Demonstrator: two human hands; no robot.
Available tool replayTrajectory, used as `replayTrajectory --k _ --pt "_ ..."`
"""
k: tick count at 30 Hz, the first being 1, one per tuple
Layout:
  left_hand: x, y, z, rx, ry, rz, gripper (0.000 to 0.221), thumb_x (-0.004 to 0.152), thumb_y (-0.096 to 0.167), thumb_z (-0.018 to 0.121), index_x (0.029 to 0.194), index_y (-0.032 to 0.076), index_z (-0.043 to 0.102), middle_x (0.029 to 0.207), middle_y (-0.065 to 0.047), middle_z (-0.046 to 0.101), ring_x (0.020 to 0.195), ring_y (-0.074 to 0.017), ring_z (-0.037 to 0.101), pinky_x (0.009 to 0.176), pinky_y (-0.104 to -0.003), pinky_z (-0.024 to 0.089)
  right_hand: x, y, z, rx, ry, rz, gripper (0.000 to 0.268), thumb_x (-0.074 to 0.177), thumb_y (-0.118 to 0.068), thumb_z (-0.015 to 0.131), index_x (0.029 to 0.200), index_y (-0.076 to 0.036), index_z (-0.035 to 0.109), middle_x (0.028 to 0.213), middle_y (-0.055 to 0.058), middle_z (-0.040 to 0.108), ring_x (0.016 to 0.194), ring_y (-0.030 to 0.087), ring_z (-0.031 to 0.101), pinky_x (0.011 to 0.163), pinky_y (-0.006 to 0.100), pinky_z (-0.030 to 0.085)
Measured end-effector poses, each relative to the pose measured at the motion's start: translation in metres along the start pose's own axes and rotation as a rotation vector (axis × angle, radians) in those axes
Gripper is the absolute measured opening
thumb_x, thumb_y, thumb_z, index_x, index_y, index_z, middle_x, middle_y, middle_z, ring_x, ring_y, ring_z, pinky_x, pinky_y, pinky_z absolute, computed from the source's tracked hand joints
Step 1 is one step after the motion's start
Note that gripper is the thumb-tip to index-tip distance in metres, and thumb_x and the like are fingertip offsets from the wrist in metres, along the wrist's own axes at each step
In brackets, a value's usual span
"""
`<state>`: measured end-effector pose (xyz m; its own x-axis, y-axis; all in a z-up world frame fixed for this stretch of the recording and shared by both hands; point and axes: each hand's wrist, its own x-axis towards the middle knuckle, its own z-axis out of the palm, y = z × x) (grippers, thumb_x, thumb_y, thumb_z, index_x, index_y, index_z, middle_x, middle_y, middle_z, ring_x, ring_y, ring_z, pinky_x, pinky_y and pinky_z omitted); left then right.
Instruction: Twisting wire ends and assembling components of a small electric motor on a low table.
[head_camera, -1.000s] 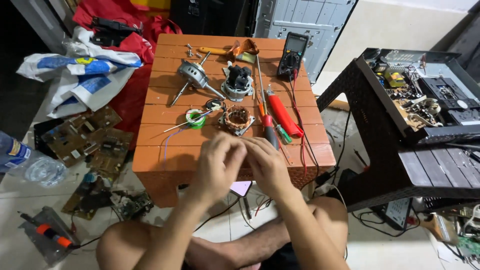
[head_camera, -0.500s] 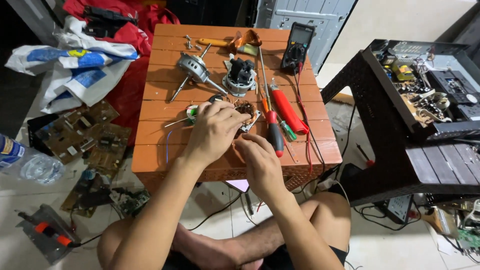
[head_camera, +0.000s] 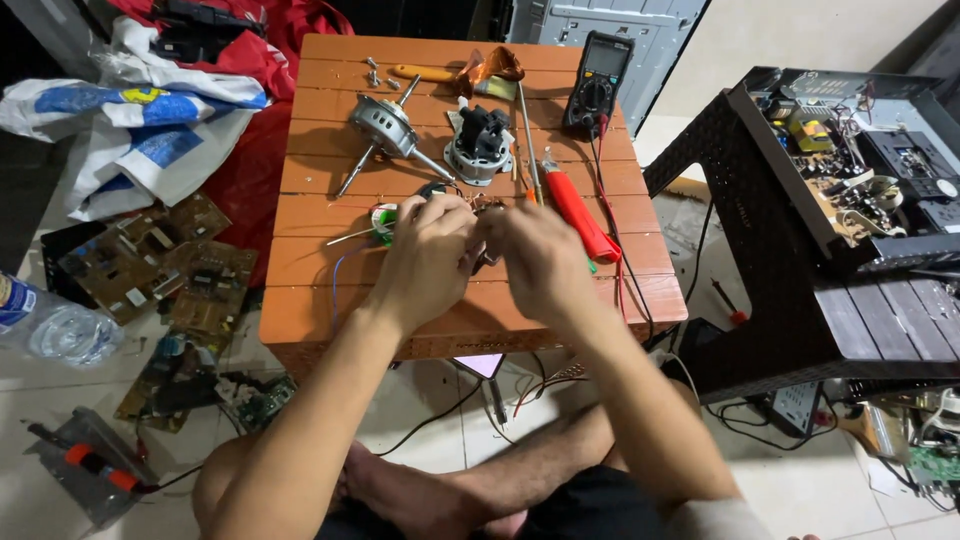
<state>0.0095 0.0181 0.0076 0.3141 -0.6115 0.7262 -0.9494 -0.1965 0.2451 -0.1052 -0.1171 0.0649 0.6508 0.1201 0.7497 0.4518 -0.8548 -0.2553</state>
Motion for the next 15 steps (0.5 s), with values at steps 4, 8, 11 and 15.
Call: replayTrajectory --k 4,8,11,15 --pt "0.0 0.004 -0.003 -0.001 -0.033 -0.018 0.005 0.084 0.016 0.076 0.086 0.019 0.073 0.091 0.007 0.07 0.117 -0.0132 0.06 0.1 -0.043 0.04 0.028 0.015 -0.009 0.037 -0.02 0.03 0.017 0.096 0.006 0.058 0.1 -0.005 0.07 0.077 0.012 0.064 0.074 0.041 0.066 0.071 0.05 0.053" --pt "-0.001 0.004 -0.004 -0.092 -0.055 -0.07 0.007 0.092 0.019 0.073 0.098 0.021 0.075 0.094 0.004 0.076 0.118 -0.0157 0.063 0.103 -0.042 0.036 0.04 0.029 -0.006 0.106 -0.07 0.154 0.014 0.099 -0.001 0.058 0.104 -0.007 0.07 0.071 0.008 0.067 0.071 0.034 0.068 0.069 0.045 0.054" --pt "0.001 0.004 -0.007 -0.101 -0.068 -0.083 0.009 0.09 0.018 0.075 0.099 0.017 0.073 0.093 0.0 0.076 0.118 -0.0188 0.064 0.102 -0.042 0.039 0.041 0.027 -0.007 0.111 -0.087 0.151 0.016 0.098 -0.002 0.057 0.103 -0.008 0.071 0.069 0.005 0.068 0.069 0.032 0.07 0.068 0.043 0.055" --pt "0.001 0.004 -0.01 -0.156 -0.049 -0.092 0.012 0.092 0.015 0.075 0.104 0.016 0.073 0.092 0.002 0.073 0.114 -0.018 0.066 0.098 -0.042 0.043 0.028 0.0 -0.025 -0.108 -0.068 0.089 0.014 0.1 -0.002 0.059 0.105 -0.009 0.07 0.071 0.012 0.066 0.071 0.037 0.07 0.068 0.048 0.056"
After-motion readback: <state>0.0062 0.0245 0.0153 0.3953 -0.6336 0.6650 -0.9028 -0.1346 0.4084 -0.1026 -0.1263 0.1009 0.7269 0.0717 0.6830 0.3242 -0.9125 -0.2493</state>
